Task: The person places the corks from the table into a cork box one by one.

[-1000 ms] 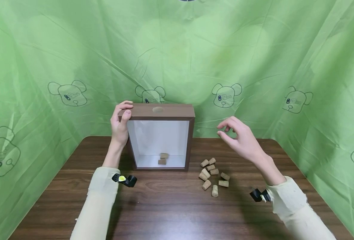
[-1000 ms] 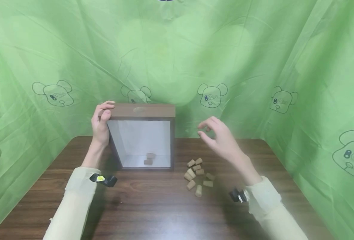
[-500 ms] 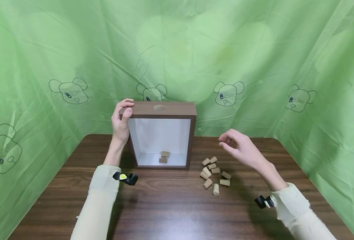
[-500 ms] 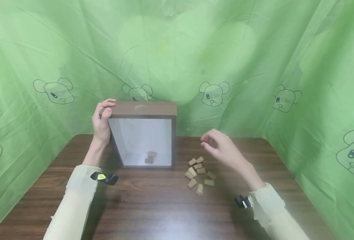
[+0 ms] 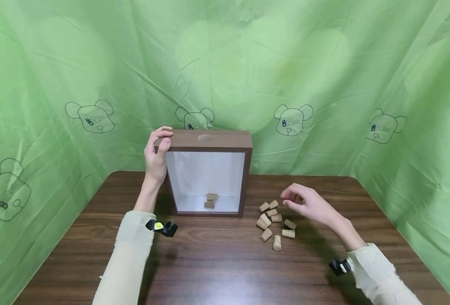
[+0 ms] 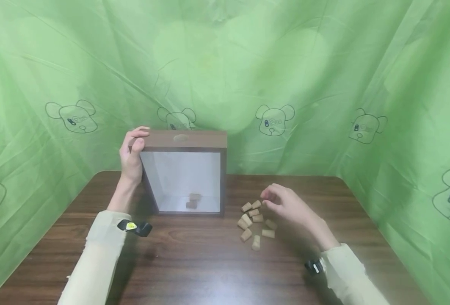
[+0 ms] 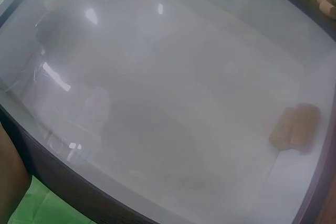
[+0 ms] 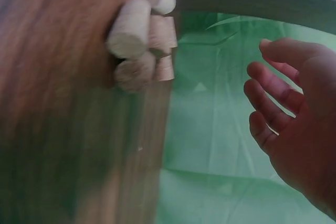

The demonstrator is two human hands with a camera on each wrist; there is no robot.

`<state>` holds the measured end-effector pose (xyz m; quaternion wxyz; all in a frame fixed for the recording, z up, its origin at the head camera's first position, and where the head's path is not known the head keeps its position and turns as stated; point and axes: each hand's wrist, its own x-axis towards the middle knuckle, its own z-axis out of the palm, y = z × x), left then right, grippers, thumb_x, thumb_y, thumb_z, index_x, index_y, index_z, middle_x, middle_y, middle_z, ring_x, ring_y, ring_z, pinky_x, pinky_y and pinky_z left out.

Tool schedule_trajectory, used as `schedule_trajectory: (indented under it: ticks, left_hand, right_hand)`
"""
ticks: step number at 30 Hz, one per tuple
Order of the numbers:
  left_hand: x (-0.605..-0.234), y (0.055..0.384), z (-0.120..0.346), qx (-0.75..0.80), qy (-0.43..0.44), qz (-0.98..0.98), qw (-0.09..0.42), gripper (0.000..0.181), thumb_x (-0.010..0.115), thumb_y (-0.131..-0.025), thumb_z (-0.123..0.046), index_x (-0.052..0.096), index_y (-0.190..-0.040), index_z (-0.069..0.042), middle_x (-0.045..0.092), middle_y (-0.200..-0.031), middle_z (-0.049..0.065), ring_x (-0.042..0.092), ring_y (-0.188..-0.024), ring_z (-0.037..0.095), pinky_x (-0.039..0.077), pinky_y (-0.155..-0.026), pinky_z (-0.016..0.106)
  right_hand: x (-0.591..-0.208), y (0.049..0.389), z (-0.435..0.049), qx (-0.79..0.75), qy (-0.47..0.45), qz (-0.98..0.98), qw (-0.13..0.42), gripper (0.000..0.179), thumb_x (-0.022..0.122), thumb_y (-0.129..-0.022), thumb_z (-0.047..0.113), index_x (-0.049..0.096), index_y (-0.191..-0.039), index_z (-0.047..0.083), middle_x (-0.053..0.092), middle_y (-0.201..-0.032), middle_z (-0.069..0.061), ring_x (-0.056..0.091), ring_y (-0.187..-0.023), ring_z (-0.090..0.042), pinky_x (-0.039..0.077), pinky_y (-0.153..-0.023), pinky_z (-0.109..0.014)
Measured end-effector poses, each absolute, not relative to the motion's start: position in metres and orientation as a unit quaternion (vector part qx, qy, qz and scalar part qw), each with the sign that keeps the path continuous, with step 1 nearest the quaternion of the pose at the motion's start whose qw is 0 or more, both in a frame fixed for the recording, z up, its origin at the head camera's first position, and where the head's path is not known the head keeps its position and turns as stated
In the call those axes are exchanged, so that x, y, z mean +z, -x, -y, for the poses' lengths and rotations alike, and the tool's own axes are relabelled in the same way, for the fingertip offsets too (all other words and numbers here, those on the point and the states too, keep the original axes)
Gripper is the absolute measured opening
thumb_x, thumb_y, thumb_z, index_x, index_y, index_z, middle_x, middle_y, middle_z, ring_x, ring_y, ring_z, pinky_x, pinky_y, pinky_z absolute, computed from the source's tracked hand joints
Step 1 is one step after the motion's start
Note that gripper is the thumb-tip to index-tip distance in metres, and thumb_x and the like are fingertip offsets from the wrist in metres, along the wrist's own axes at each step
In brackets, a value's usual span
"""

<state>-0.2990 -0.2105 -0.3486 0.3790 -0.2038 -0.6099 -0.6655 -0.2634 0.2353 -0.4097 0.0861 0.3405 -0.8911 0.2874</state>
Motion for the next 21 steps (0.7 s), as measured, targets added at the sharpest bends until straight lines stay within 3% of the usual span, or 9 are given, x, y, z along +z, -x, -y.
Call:
schedule_trajectory:
  ticks: [12,18,21]
  left_hand:
    - [-0.348,0.3,0.21,-0.664,0.212,0.606,0.384,0.038,0.057,-0.091,-0.021,0.059,-0.11,0.012,0.06,-0.124,0.013,0.05,-0.124,0.022,0.033,-0.104,0.03]
    - [-0.348,0.299,0.21,-0.663,0.212,0.606,0.386,0.038,0.057,-0.091,-0.022,0.059,-0.109,0.011,0.06,-0.125,0.015,0.051,-0.123,0.022,0.033,-0.104,0.03]
    - [-0.349,0.3,0.21,-0.665,0.212,0.605,0.383,0.038,0.057,-0.091,-0.021,0.059,-0.109,0.011,0.06,-0.125,0.015,0.051,-0.124,0.022,0.034,-0.103,0.03]
  right_hand:
    - [-0.44,0.267,-0.257,0.282,-0.372,0.884,0.001,0.017,0.072,-0.089,0.014,0.067,-0.106,0.012,0.064,-0.092,0.01,0.058,-0.079,-0.003,0.052,-0.069,-0.03]
    - [-0.45,0.268,-0.263,0.276,-0.398,0.875,-0.017,0.018,0.07,-0.089,0.008,0.067,-0.107,0.01,0.069,-0.098,-0.003,0.06,-0.082,-0.005,0.053,-0.07,-0.034]
    - [-0.453,0.266,-0.266,0.269,-0.4,0.876,-0.024,0.02,0.071,-0.088,0.009,0.067,-0.108,0.01,0.069,-0.101,-0.003,0.062,-0.084,-0.009,0.053,-0.072,-0.033]
